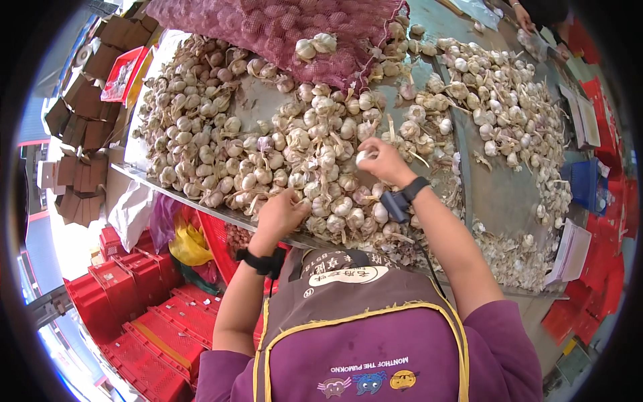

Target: The person repeatedly picks garlic bulbs from a large pile on a metal table, peels off the dry outer skins by hand, and places the cleaned bulbs back onto the table. The process is continuous and repetitive throughout the clip.

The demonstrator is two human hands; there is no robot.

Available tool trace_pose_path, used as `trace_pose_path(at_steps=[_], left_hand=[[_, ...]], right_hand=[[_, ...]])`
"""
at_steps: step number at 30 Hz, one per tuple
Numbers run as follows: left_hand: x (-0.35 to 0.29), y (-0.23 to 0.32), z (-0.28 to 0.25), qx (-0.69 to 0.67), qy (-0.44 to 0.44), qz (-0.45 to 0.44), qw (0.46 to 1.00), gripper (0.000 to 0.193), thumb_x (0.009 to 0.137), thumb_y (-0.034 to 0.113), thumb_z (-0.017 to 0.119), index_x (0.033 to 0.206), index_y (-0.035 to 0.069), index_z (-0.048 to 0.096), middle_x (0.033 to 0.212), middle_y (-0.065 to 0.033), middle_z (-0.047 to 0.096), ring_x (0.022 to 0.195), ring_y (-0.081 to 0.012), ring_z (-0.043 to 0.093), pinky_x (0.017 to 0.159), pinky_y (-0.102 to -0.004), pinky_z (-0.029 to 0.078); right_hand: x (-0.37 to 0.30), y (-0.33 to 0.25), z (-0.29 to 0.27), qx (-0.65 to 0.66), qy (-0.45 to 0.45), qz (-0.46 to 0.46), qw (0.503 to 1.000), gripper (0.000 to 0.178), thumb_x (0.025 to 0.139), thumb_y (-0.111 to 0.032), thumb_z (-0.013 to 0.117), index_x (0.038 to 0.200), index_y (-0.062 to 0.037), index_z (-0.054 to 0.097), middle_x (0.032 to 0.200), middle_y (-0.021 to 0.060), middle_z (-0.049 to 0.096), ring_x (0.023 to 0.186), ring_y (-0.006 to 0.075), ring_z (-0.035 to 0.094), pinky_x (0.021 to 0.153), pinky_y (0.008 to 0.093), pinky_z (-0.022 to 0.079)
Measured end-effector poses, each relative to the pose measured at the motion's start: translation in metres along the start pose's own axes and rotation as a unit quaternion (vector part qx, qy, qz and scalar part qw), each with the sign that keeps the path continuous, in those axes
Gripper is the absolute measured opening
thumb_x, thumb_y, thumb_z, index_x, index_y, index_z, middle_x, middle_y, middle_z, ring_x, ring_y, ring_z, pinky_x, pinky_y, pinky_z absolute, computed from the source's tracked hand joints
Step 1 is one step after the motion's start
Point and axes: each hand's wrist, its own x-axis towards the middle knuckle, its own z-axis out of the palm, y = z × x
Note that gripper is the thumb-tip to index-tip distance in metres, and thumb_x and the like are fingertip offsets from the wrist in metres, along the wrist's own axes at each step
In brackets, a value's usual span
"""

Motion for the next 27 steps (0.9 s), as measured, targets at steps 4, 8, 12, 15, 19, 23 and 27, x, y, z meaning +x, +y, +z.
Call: trace_pose_path(at_steps=[4,8,12,15,19,23,27], left_hand=[[0.009,0.005,0.014,0.075,-0.020,0.001,0.997,0.033,0.076,0.030,0.070,0.090,0.002,0.062,0.085,-0.0184,0.068,0.083,-0.0351,0.067,0.070,-0.0441,0.053],[0.012,0.002,0.013,0.074,-0.025,0.003,0.997,0.033,0.073,0.033,0.072,0.085,0.004,0.062,0.080,-0.0183,0.066,0.082,-0.0351,0.066,0.071,-0.0448,0.053],[-0.002,-0.002,0.022,0.097,0.012,0.056,0.994,0.032,0.073,0.035,0.071,0.083,0.006,0.062,0.078,-0.0177,0.066,0.083,-0.0352,0.066,0.073,-0.0452,0.053],[0.000,-0.006,0.022,0.075,-0.032,0.018,0.996,0.039,0.073,0.033,0.071,0.100,0.007,0.064,0.085,-0.0163,0.069,0.084,-0.0359,0.067,0.075,-0.0453,0.052],[-0.007,-0.016,-0.006,-0.226,-0.065,-0.043,0.971,0.036,0.079,0.021,0.072,0.108,0.004,0.060,0.080,-0.0094,0.069,0.074,-0.0233,0.067,0.061,-0.0327,0.050],[-0.020,-0.020,-0.030,-0.572,-0.165,-0.029,0.803,0.041,0.086,0.016,0.069,0.122,0.006,0.053,0.093,-0.0085,0.066,0.071,-0.0128,0.062,0.058,-0.0260,0.049],[-0.033,-0.005,-0.035,-0.711,-0.203,0.013,0.673,0.039,0.090,0.015,0.064,0.125,0.006,0.050,0.098,-0.0082,0.064,0.072,-0.0141,0.063,0.054,-0.0245,0.050]], right_hand=[[-0.020,-0.030,-0.023,0.379,-0.068,0.078,0.920,0.023,0.080,-0.014,0.066,0.100,-0.0035,0.061,0.091,0.0070,0.063,0.085,0.0100,0.063,0.063,0.0226,0.053],[-0.016,-0.031,-0.008,0.027,-0.141,0.027,0.989,0.031,0.080,-0.025,0.072,0.101,-0.0053,0.061,0.090,0.0049,0.060,0.081,0.0131,0.063,0.065,0.0285,0.053],[-0.020,-0.030,0.028,-0.373,-0.062,-0.133,0.916,0.042,0.072,-0.033,0.076,0.105,-0.0114,0.062,0.092,0.0118,0.065,0.088,0.0324,0.065,0.078,0.0446,0.051],[-0.015,-0.028,0.032,-0.338,-0.094,-0.110,0.930,0.044,0.073,-0.029,0.071,0.113,-0.0122,0.061,0.103,0.0153,0.065,0.096,0.0341,0.063,0.081,0.0441,0.051],[-0.006,-0.009,0.008,-0.035,-0.175,0.028,0.984,0.046,0.078,-0.017,0.063,0.122,-0.0088,0.058,0.113,0.0116,0.063,0.097,0.0211,0.064,0.079,0.0347,0.053],[-0.035,-0.039,-0.010,0.339,-0.231,0.076,0.909,0.058,0.076,0.000,0.053,0.134,-0.0042,0.049,0.115,0.0149,0.062,0.096,0.0188,0.064,0.077,0.0295,0.056],[-0.060,-0.061,0.003,0.493,-0.308,0.043,0.813,0.057,0.082,-0.004,0.056,0.137,-0.0048,0.041,0.119,0.0180,0.060,0.096,0.0233,0.066,0.071,0.0323,0.058]])
